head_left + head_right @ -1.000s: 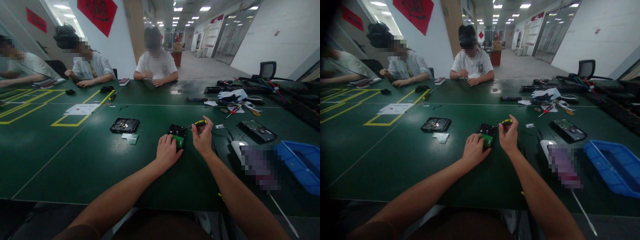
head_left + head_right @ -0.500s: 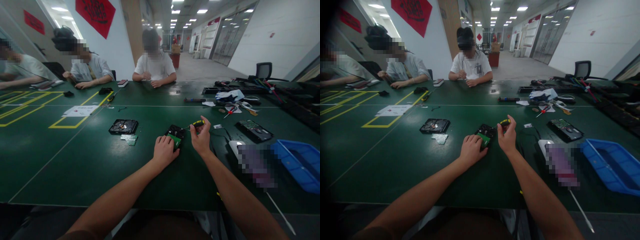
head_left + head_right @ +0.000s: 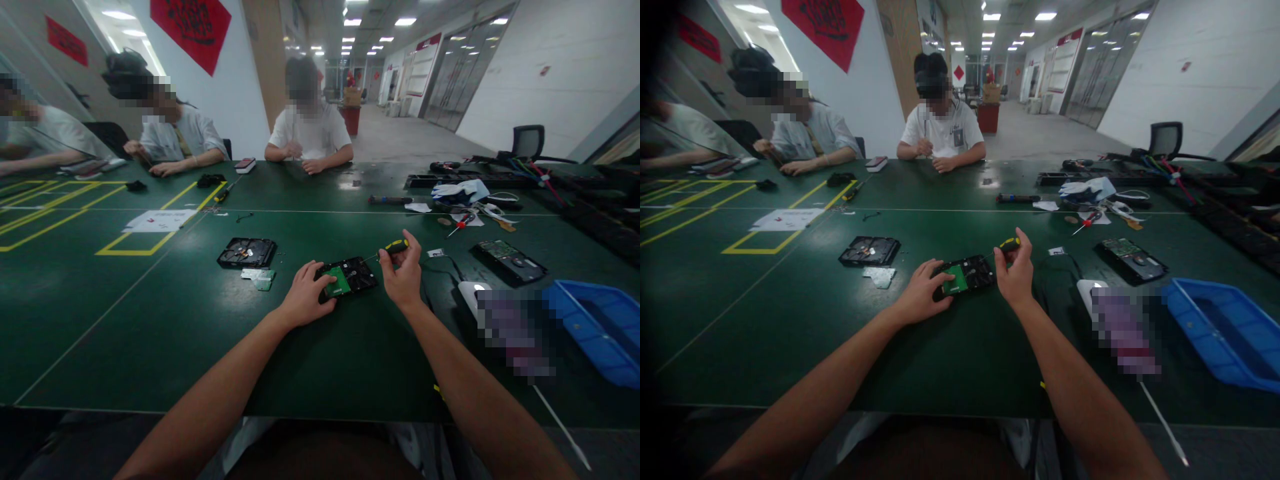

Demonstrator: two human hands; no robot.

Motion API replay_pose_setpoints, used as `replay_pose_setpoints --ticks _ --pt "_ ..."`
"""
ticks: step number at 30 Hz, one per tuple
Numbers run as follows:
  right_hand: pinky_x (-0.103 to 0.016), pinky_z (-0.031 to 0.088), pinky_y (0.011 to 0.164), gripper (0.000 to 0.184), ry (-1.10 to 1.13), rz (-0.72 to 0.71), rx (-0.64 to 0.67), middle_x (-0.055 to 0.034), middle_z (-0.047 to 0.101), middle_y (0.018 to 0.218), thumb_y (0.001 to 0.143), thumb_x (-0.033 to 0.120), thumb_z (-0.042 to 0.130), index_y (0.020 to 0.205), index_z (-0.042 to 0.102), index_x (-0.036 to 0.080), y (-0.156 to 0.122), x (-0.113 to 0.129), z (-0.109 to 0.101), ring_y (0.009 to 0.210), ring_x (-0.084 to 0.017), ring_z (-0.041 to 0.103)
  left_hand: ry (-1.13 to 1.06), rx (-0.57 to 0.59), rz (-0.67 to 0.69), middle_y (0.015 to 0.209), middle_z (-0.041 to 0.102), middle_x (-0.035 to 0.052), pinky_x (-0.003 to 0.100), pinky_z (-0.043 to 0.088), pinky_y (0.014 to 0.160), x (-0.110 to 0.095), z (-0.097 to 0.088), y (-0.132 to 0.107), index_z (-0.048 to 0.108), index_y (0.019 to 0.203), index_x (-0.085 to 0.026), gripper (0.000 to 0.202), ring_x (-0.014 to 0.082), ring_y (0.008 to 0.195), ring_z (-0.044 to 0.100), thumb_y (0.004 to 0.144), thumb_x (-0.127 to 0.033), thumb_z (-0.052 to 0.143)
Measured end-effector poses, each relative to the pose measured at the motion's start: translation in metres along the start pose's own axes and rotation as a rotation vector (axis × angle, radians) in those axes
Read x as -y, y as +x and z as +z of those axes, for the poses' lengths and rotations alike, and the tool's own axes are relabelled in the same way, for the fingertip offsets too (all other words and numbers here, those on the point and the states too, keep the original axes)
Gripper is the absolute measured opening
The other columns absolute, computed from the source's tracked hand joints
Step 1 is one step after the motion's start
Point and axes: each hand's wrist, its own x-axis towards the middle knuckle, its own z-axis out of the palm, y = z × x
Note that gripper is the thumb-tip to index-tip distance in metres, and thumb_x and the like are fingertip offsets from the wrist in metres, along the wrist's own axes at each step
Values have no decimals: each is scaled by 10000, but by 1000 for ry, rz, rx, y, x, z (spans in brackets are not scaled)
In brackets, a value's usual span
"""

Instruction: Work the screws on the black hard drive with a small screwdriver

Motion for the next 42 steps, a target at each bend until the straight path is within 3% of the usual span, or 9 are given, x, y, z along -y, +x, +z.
replay_pose_setpoints --ticks 4,10,17,23,27,31,37,39,42 --pt "-470 631 780 711 -8 -3 7 -87 698 1045 965 412 676 1584 363 258 0 1 0 779 -234 705 -25 13 -56 1625 432 175 629 377 1223 -5 9 3 655 1321 -239 596 420 1528 396 853 -569 822" --pt "-497 627 805 722 27 27 24 -90 695 1038 968 416 677 1592 356 246 0 -1 0 803 -249 711 -79 67 1 1613 468 160 570 447 1175 5 4 13 671 1267 -246 527 373 1472 495 848 -509 850" --pt "-515 635 809 733 36 51 15 -97 686 1070 962 421 680 1596 350 259 1 -3 -1 823 -252 710 -209 232 206 1704 388 93 557 288 1287 32 -6 36 695 1344 -310 525 300 1616 293 856 -392 870" --pt "-488 629 801 721 -6 30 4 -92 688 1062 973 422 669 1602 359 255 1 -2 -1 803 -236 698 -93 189 169 1715 358 74 608 294 1275 42 -7 41 640 1455 -370 521 345 1607 279 953 -297 758" --pt "-448 625 791 708 -19 10 5 -108 692 1105 984 423 653 1604 358 250 1 1 -1 801 -222 697 -38 156 143 1717 335 146 586 285 1287 18 -1 29 437 1619 -235 757 376 1605 257 985 -585 658" --pt "-448 629 800 713 -20 4 10 -124 691 1177 985 432 652 1608 356 252 1 1 -1 804 -217 698 80 19 31 1603 486 178 571 305 1273 -33 12 23 551 1501 -160 702 378 1552 349 1034 -678 472" --pt "-459 638 790 691 -39 -36 -11 -143 680 1252 996 466 634 1598 367 254 2 -1 -1 799 -220 706 127 -58 -118 1613 417 305 608 298 1254 -96 40 21 435 1548 -13 1208 483 1520 353 824 -980 427" --pt "-467 643 790 688 -43 -40 -17 -142 687 1233 995 483 635 1590 381 247 2 -1 -1 799 -227 712 150 -48 -157 1627 384 328 617 273 1261 -103 46 22 409 1556 15 1243 502 1529 332 809 -977 459" --pt "-475 649 791 691 -48 -39 -18 -139 699 1205 994 493 637 1586 386 239 3 -2 -1 794 -233 717 175 -13 -170 1624 401 310 614 281 1254 -101 51 24 395 1565 4 1067 500 1515 357 903 -822 525"
